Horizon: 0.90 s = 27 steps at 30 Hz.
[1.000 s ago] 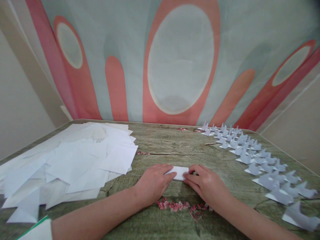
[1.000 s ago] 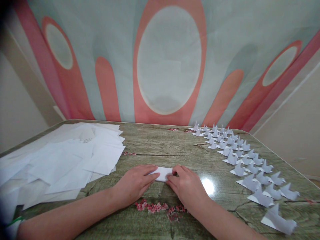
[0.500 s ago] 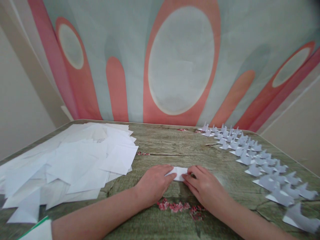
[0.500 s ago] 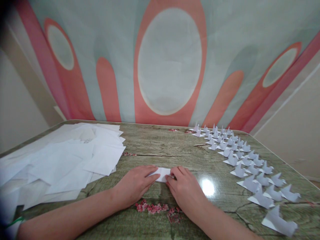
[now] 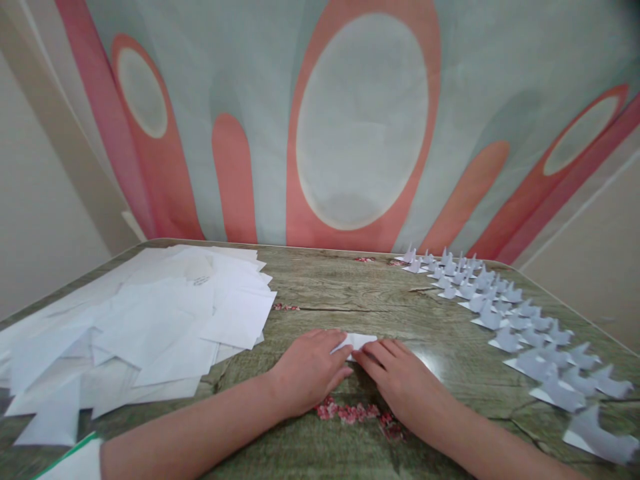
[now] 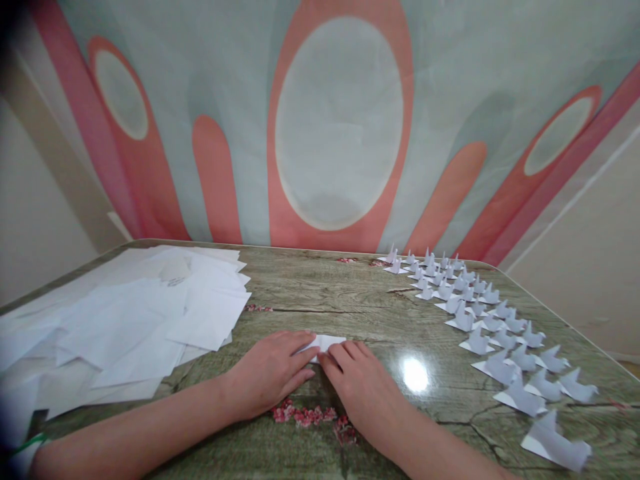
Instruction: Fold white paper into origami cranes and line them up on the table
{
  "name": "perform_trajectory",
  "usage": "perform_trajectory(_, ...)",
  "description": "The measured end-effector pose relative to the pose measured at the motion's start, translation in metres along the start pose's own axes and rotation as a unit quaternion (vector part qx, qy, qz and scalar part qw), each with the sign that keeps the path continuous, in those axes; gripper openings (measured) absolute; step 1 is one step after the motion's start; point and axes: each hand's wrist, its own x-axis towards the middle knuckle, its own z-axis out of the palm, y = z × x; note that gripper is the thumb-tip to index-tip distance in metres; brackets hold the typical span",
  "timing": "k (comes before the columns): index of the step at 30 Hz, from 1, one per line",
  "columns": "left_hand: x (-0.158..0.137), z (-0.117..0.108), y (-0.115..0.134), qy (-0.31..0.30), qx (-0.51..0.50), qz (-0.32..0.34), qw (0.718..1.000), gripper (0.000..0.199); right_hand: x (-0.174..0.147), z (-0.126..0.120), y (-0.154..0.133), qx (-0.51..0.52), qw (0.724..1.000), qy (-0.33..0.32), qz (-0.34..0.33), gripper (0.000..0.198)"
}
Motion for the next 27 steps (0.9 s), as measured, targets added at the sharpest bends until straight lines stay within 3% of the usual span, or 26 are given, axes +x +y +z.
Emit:
perform_trajectory(6, -0.001, 0.0, 0.003, -0.013, 0.024, 0.004, 1.0, 0.042, 0.001, -0.008, -0.005, -0.035, 0.999, -0.01, -0.007, 0.034)
perform_trajectory(13, -0.001, -0.001, 0.003, -0.029, 0.05, 0.017, 0.998, 0.049, 0.0, -0.003, -0.013, -0.096, 0.995, 0.03, -0.028, 0.032)
perform_trajectory(18, -0.001, 0.001, 0.003, -0.026, 0.062, 0.019, 0.998, 0.049, -0.002, -0.007, -0.019, -0.135, 0.991, 0.003, -0.02, 0.035)
perform_trajectory(27, -0.001, 0.001, 0.003, -0.027, 0.056, 0.019, 0.998, 0.05, -0.009, -0.019, -0.021, -0.215, 0.974, -0.071, 0.024, 0.018)
